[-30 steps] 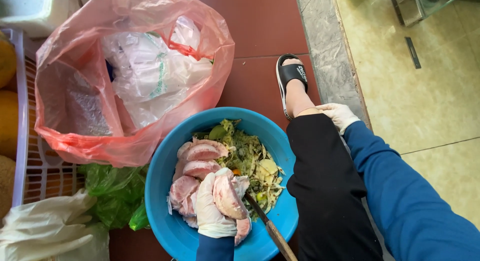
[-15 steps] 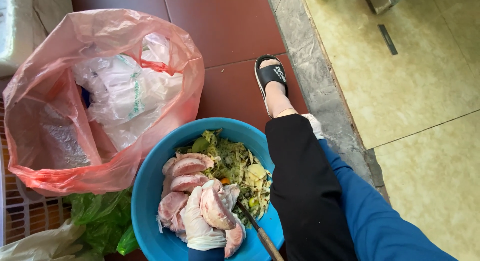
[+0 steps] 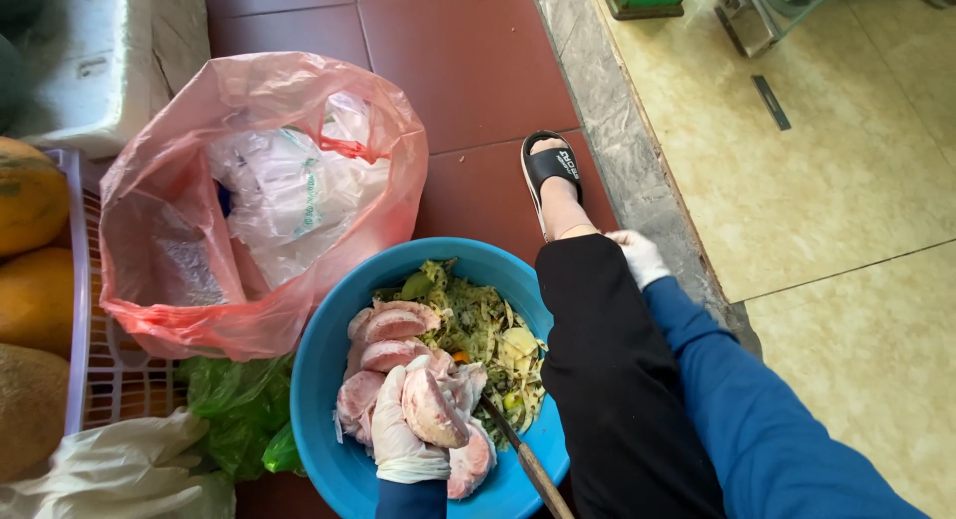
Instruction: Peeling and segmenting a pomelo fruit into a bowl using hands and a knife.
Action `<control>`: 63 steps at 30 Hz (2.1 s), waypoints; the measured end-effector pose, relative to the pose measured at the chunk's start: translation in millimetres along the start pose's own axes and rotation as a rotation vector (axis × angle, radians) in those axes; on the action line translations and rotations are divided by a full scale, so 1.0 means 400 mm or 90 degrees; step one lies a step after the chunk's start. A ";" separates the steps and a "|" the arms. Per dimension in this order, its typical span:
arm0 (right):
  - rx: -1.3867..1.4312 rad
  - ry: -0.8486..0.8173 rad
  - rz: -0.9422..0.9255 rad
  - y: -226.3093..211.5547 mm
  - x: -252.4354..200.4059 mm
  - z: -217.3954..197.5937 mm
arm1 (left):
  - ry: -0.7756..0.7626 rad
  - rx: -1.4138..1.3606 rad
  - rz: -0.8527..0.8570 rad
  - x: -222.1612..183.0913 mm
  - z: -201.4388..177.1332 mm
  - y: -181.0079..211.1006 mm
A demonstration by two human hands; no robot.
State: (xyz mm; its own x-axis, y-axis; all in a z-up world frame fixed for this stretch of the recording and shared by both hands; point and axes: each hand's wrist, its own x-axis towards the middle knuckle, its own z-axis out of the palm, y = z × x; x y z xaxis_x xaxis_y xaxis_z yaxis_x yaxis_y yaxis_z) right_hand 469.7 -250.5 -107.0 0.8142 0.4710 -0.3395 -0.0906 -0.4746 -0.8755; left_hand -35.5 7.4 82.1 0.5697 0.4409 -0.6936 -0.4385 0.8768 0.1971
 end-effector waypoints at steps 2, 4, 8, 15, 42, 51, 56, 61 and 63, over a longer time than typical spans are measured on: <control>0.099 0.028 0.021 -0.253 -0.063 0.164 | -0.008 -0.003 0.005 -0.020 -0.002 0.003; 0.049 0.002 0.032 -0.354 -0.089 0.206 | -0.012 -0.007 0.014 -0.029 0.009 0.002; -0.381 -0.036 -0.005 -0.384 0.017 0.209 | -0.011 -0.024 0.031 -0.050 0.013 0.003; -0.805 -0.125 -0.024 -0.443 0.073 0.245 | -0.009 -0.067 0.069 -0.052 0.009 0.012; -0.934 -0.071 -0.054 -0.608 -0.120 0.164 | -0.006 -0.116 0.050 -0.162 0.004 0.018; -1.066 -0.073 0.055 -0.714 -0.203 0.222 | -0.119 0.159 0.048 -0.027 -0.054 0.024; -0.849 -0.186 0.030 -0.729 -0.153 0.178 | -0.035 0.144 0.048 0.028 -0.032 -0.027; -0.742 -0.121 -0.109 -0.958 -0.365 0.218 | 0.031 0.127 0.084 0.019 0.000 -0.041; -0.618 -0.118 -0.198 -0.998 -0.490 0.268 | 0.063 0.121 0.109 -0.007 0.005 -0.034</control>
State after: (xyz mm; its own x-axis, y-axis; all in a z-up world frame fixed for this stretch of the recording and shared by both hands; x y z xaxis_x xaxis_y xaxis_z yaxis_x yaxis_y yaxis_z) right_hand 284.5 -73.5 272.3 0.6140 0.7435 -0.2648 0.6772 -0.6686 -0.3070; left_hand -29.8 -5.4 82.9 0.4234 0.5726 -0.7021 -0.3784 0.8159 0.4372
